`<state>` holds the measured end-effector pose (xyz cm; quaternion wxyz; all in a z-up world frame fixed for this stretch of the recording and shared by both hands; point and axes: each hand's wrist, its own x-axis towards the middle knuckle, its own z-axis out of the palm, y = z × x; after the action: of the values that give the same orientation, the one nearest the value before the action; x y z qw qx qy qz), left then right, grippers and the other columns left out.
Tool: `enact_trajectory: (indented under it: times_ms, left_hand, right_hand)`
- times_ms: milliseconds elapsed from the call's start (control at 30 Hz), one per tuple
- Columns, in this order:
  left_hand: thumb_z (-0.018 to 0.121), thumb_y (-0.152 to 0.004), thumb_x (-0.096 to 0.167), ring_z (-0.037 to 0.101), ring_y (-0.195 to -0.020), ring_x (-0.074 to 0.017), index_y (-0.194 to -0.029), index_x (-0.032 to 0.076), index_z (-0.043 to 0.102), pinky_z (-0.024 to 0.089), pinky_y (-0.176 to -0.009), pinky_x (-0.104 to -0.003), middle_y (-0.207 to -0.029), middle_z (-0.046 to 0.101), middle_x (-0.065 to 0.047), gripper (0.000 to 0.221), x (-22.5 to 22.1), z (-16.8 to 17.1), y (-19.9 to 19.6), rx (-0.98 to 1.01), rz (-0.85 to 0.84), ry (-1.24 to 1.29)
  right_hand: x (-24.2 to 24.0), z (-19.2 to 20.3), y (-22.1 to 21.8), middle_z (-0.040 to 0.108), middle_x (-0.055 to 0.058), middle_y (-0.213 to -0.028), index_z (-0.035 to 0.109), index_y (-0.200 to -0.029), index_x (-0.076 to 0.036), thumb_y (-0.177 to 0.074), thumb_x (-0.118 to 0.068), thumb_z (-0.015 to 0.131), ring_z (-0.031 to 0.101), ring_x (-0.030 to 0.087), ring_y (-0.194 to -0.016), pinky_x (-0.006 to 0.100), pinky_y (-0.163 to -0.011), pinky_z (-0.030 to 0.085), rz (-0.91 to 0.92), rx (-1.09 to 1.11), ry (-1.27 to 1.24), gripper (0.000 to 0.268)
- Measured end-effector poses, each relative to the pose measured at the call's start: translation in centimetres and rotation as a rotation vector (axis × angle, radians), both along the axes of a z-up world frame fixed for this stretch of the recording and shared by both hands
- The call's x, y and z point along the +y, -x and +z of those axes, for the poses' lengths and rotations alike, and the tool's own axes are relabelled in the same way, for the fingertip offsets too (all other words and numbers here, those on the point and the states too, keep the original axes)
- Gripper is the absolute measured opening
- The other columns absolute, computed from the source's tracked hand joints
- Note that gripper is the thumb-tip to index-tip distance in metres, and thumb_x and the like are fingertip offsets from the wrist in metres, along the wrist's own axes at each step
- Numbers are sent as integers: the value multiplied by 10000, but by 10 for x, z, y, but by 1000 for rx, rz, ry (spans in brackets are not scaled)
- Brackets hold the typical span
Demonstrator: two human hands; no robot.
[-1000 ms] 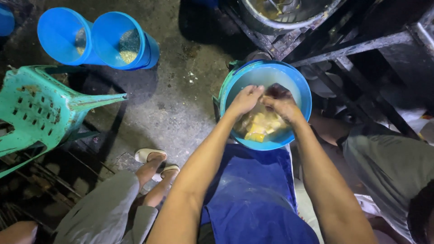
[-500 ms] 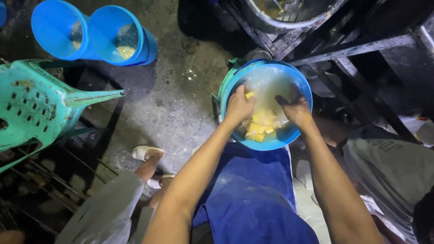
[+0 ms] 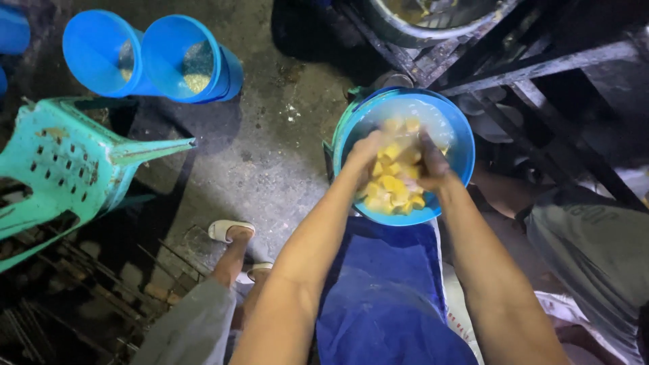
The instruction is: Dipping small pieces of yellow dough into a bucket of liquid wash.
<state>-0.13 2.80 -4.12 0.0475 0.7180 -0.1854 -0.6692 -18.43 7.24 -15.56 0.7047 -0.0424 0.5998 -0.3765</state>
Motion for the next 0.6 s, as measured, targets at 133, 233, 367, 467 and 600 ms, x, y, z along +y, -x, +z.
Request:
enact_trajectory:
  times_ms: [133, 233, 367, 467, 600]
  left_hand:
    - [672, -851, 471, 571, -1285, -458, -1440, -138, 453, 539, -975, -590, -1418, 532, -348, 875, -1, 4, 2, 249, 434, 41]
    - [704, -861, 496, 529, -1311, -499, -1486, -156, 365, 526, -958, -645, -1480, 448, -386, 965, 0, -10, 3, 322, 443, 71]
    - [711, -895, 474, 597, -1223, -500, -1468, -188, 368, 572, -854, -626, -1408, 503, -394, 940, 4, -42, 3, 341, 434, 81]
    - [611, -885, 626, 603, -1261, -442, -1217, -130, 671, 486, -978, -615, -1208, 691, -311, 828, 7, -72, 9, 145, 36, 229]
    - [601, -891, 616, 625, -1247, -399, -1175, -52, 720, 512, -1013, -522, -1190, 714, -271, 735, 5, -79, 7, 16, -146, 376]
  right_hand:
    - [-25, 29, -1, 524, 130, -1092, 550, -1209, -163, -961, -679, 565, 578, 310, -910, 555, -543, 535, 251, 5, -97, 573]
    - [-37, 76, -19, 548, 88, -1143, 544, -1253, -188, -911, -700, 631, 533, 285, -996, 432, -753, 462, 530, 279, 33, 623]
    - [-22, 45, -1, 572, 253, -1439, 453, -1550, -137, -736, -725, 786, 526, 409, -1361, 482, -1126, 441, 1072, 810, 66, 1058]
    - [-46, 76, -13, 560, 408, -1329, 412, -1556, -379, -1039, -368, 508, 570, 580, -1241, 567, -1111, 473, 1535, 1158, 541, 526]
    - [-33, 37, -25, 578, 328, -1374, 290, -1594, -118, -865, -532, 744, 566, 496, -1271, 578, -1113, 440, 1003, 845, 302, 954]
